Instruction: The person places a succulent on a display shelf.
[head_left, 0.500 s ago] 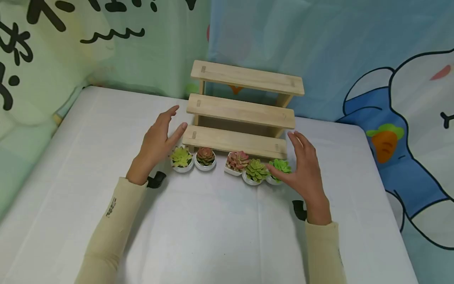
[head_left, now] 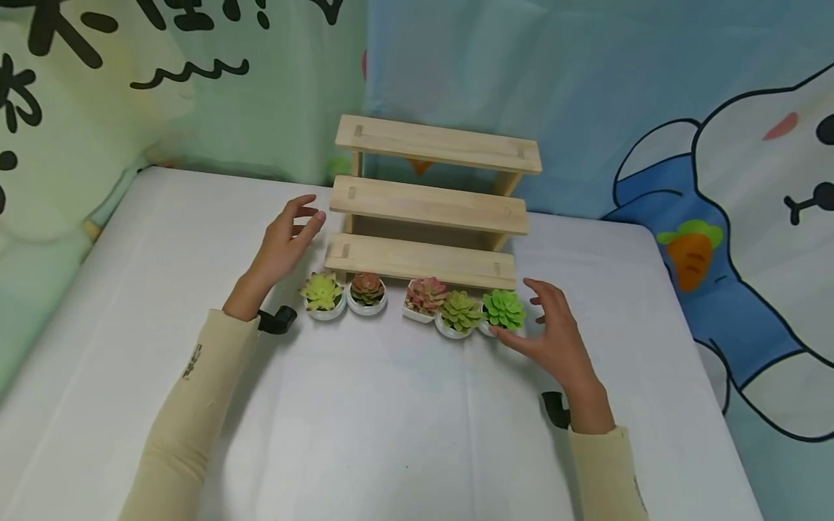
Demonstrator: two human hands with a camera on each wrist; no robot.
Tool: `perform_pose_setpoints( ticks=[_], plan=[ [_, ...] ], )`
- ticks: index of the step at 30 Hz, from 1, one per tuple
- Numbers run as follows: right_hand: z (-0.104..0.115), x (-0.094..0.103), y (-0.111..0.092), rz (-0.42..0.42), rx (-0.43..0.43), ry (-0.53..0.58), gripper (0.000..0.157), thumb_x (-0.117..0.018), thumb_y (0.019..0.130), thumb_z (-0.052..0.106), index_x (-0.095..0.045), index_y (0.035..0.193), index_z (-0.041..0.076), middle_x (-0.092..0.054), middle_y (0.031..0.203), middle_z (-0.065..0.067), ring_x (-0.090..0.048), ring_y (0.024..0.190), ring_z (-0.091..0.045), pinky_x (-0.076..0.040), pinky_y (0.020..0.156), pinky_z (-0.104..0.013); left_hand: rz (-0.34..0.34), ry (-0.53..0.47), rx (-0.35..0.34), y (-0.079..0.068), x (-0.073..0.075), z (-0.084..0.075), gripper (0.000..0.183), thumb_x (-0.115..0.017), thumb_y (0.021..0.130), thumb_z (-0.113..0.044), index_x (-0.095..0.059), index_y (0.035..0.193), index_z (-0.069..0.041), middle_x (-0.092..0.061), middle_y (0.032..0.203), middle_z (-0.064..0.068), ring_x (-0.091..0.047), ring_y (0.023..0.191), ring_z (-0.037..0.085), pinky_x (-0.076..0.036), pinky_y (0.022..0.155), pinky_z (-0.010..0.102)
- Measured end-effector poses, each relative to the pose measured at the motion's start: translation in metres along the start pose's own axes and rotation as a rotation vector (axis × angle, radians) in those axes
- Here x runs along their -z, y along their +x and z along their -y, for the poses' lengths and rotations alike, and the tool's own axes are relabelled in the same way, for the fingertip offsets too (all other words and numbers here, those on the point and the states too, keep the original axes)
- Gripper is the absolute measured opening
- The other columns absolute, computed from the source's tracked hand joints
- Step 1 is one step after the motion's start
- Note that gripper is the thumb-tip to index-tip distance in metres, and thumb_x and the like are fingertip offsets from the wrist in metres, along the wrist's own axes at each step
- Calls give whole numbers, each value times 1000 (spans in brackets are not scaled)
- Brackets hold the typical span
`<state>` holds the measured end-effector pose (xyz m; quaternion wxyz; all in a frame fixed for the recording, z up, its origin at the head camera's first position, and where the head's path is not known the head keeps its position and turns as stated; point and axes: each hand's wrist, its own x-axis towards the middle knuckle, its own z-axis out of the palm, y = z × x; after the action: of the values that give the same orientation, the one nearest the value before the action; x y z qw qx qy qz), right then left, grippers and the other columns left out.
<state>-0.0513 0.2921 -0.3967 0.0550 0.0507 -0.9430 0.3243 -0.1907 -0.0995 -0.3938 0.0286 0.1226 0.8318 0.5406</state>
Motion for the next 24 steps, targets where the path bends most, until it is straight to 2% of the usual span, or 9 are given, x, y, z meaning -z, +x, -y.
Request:
perform_pose_setpoints(
  ticks=[5,8,13,19,24],
  plan=[
    [-1,0,-4,90,-48,79,86,-83,78,14,-32,147,1,-31,145,-26,-54,109,-42,-52,86,-55,110,-40,30,4,2,5,59,-53,102,-23,-28,151,-2,-46,140,26,-60,112,43,-52,92,50],
    [-2,-1,-4,116,-66,83,85,-82,80,14,-32,147,2,-32,144,-26,-55,106,-42,-53,85,-54,173,-64,59,5,1,8,63,-58,100,-21,-28,151,0,-44,142,26,-58,115,42,-54,90,47],
    [0,-4,-3,140,-81,89,82,-80,81,10,-32,147,-2,-34,142,-28,-56,102,-42,-54,83,-53,250,-26,68,6,-2,13,60,-63,96,-13,-36,146,5,-45,142,26,-57,118,43,-53,92,46],
    [2,-8,-1,140,-104,74,82,-79,82,7,-30,147,-4,-40,137,-31,-60,98,-44,-54,82,-53,278,17,86,5,-3,16,45,-64,94,-9,-51,135,5,-45,143,23,-57,119,41,-51,95,46],
    [2,-12,0,126,-109,79,79,-77,83,6,-29,146,-3,-47,129,-31,-61,98,-43,-56,80,-49,275,-5,102,4,-4,16,43,-64,94,-7,-53,134,4,-46,141,21,-63,109,38,-54,82,28]
  ],
)
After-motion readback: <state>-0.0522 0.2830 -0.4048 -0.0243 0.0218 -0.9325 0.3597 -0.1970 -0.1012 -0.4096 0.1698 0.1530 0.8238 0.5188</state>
